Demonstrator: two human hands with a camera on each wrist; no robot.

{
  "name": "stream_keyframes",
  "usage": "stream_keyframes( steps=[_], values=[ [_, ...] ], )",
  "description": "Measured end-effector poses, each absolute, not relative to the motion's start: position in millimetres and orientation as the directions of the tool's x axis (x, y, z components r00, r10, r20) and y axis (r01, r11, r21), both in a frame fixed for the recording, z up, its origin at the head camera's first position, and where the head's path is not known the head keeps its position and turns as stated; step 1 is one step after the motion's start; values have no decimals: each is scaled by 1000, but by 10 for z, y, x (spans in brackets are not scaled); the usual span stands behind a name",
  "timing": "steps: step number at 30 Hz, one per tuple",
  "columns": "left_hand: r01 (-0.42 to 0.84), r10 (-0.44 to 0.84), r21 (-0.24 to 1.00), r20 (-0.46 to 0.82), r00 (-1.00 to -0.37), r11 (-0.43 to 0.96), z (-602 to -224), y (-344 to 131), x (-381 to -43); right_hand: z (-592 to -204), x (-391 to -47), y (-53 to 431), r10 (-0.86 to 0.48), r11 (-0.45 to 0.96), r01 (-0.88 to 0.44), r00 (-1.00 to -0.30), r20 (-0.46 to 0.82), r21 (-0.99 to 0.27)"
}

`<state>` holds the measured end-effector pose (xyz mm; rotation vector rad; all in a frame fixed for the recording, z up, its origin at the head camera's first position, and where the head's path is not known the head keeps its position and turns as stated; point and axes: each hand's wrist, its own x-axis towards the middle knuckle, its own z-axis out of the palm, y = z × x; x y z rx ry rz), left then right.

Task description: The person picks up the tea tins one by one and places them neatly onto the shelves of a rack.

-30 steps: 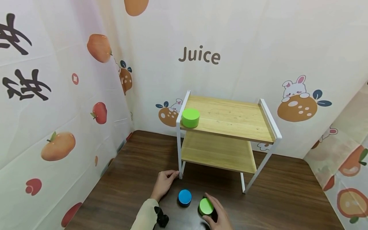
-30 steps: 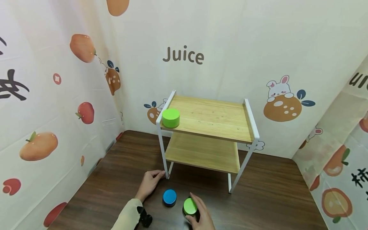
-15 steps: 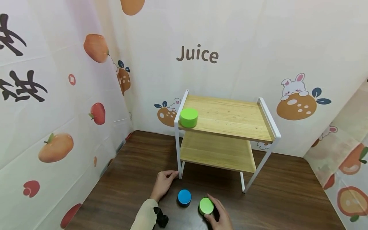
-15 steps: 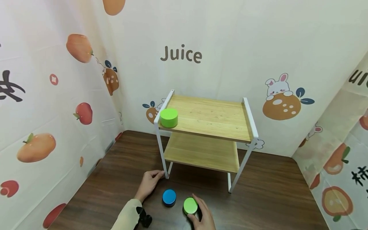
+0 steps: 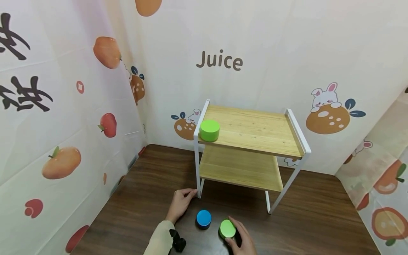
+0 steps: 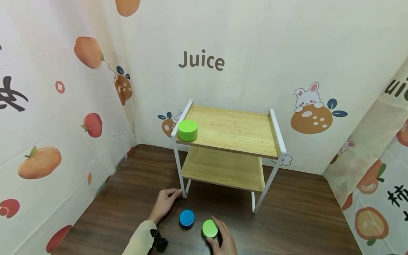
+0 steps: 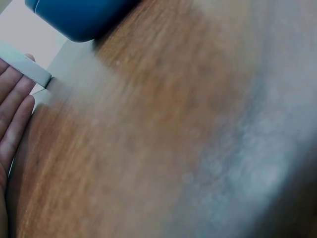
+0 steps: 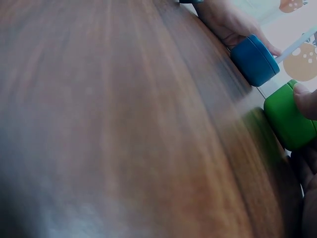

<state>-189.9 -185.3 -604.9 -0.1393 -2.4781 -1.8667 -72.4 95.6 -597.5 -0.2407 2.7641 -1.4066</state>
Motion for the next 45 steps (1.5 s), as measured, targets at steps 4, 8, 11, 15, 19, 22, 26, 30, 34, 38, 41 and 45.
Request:
stream_keyframes(
  steps=[4,8,11,15,19,22,26,30,34,38,41,45],
  values=[
    [93,45,956,84,-995,280,-6052,-1848,-1907,-5975,-722,952,-142,582,-111,-989,33,-805],
    [92,44,954,83,-996,286,-6055,-1844,-1913,-5963,-725,951,-137,571,-85,-991,7,-816],
    [92,38,954,84,-996,286,-6054,-1845,-1912,-5957,-723,952,-150,574,-97,-989,12,-813],
    [98,36,953,91,-995,287,-6049,-1849,-1912,-5958,-718,954,-164,582,-110,-986,17,-806],
    [89,42,957,80,-996,276,-6042,-1852,-1914,-5955,-715,956,-168,580,-114,-986,19,-807],
    [86,48,959,76,-996,270,-6042,-1855,-1912,-5952,-715,957,-168,582,-121,-985,27,-804],
    [87,48,960,77,-996,265,-6040,-1856,-1909,-5956,-719,955,-156,581,-119,-987,34,-805],
    [82,42,962,74,-996,261,-6027,-1854,-1906,-5951,-717,956,-156,574,-108,-987,21,-812],
    [69,29,963,64,-998,262,-6033,-1852,-1909,-5939,-707,959,-162,560,-90,-987,-2,-823],
    [70,21,963,67,-998,259,-6042,-1848,-1913,-5938,-715,963,-163,549,-86,-987,-6,-831],
    [84,23,961,81,-996,263,-6040,-1845,-1911,-5939,-717,964,-167,542,-93,-986,1,-835],
    [89,26,958,85,-996,273,-6045,-1843,-1905,-5942,-710,966,-164,547,-103,-986,14,-831]
  ],
)
